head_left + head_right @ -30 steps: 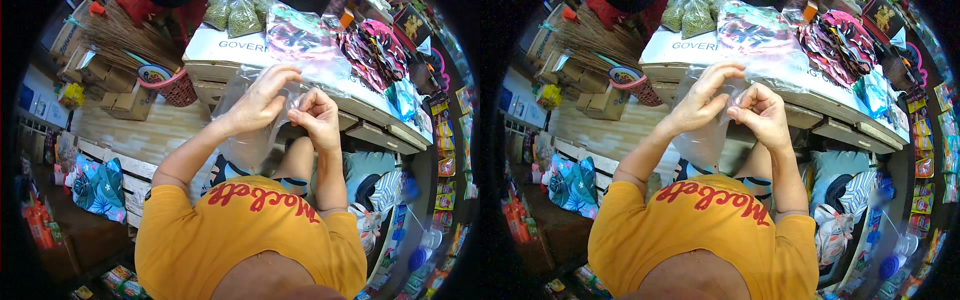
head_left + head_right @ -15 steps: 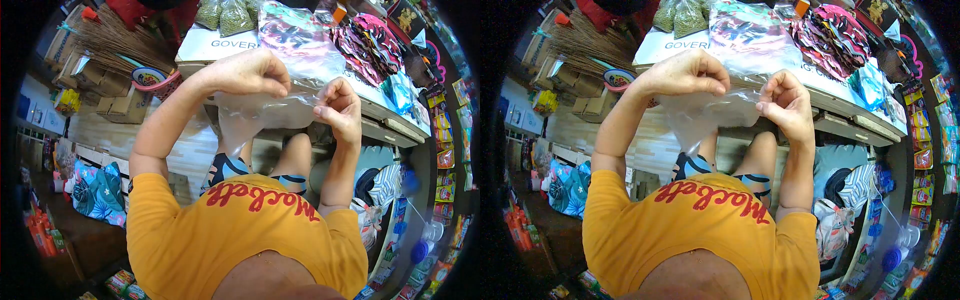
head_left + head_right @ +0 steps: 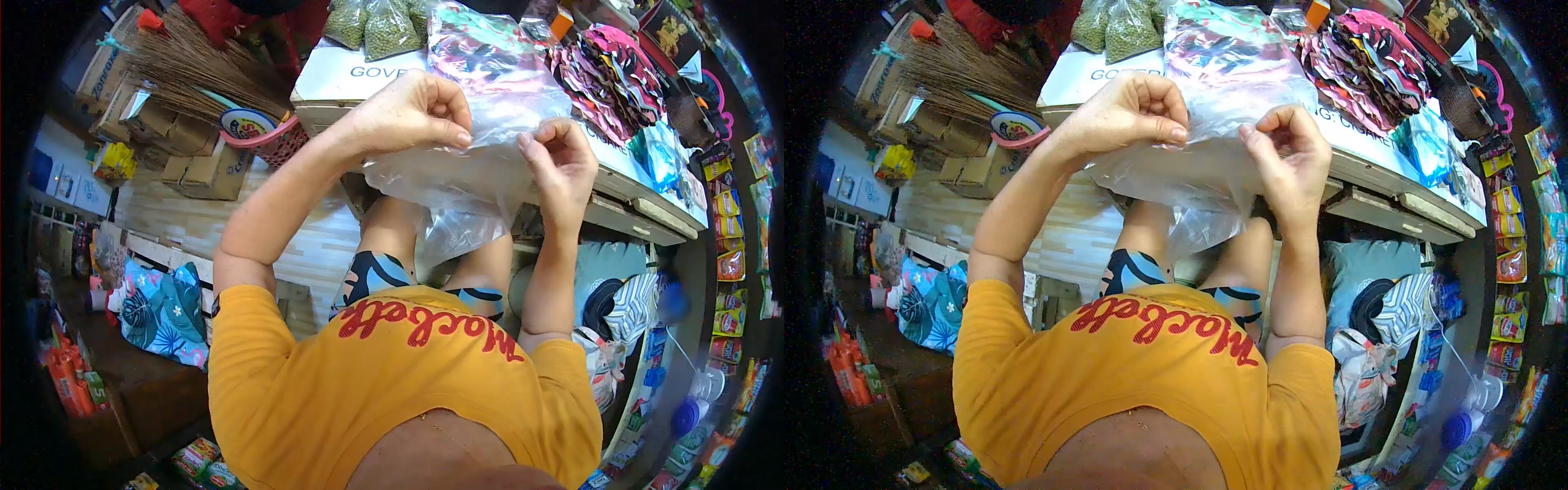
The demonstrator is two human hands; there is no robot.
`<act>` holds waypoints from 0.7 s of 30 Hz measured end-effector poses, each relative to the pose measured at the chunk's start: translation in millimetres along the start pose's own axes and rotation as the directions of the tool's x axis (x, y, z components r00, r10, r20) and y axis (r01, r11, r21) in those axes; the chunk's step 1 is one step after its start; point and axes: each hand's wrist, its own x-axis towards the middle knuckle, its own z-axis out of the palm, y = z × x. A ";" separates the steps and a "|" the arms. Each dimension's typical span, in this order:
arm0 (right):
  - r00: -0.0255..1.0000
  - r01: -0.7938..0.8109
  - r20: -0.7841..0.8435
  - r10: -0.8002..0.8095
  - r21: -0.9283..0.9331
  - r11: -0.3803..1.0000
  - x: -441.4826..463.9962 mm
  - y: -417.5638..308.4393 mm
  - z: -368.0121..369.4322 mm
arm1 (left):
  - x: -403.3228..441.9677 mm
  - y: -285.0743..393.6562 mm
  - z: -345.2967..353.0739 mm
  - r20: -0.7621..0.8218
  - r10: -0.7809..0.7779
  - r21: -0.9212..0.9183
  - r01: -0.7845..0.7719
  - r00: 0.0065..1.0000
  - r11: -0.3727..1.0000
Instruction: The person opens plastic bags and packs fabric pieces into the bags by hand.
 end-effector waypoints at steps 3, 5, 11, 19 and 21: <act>0.961 0.278 0.104 -0.258 -0.407 0.870 -12.2 -14.2 0.3 | -4.6 -3.4 12.7 -0.156 0.025 -0.207 -0.057 0.987 0.977; 0.940 0.329 0.232 -0.251 -0.422 0.845 -19.5 -22.2 8.4 | -6.0 -6.2 23.0 -0.200 0.010 -0.391 -0.089 0.980 0.916; 0.959 0.156 0.266 -0.100 -0.198 0.968 -18.8 -3.0 28.9 | -2.1 -13.5 42.9 -0.201 -0.047 -0.555 -0.074 0.978 0.829; 1.000 0.005 0.004 -0.006 0.228 0.974 -12.3 5.0 10.6 | -17.7 -14.4 26.5 -0.349 0.042 -0.500 -0.224 0.936 0.836; 1.000 0.027 0.002 -0.027 0.141 0.990 -12.5 6.7 12.1 | -19.4 -13.3 30.8 -0.369 0.135 -0.361 -0.275 0.920 0.891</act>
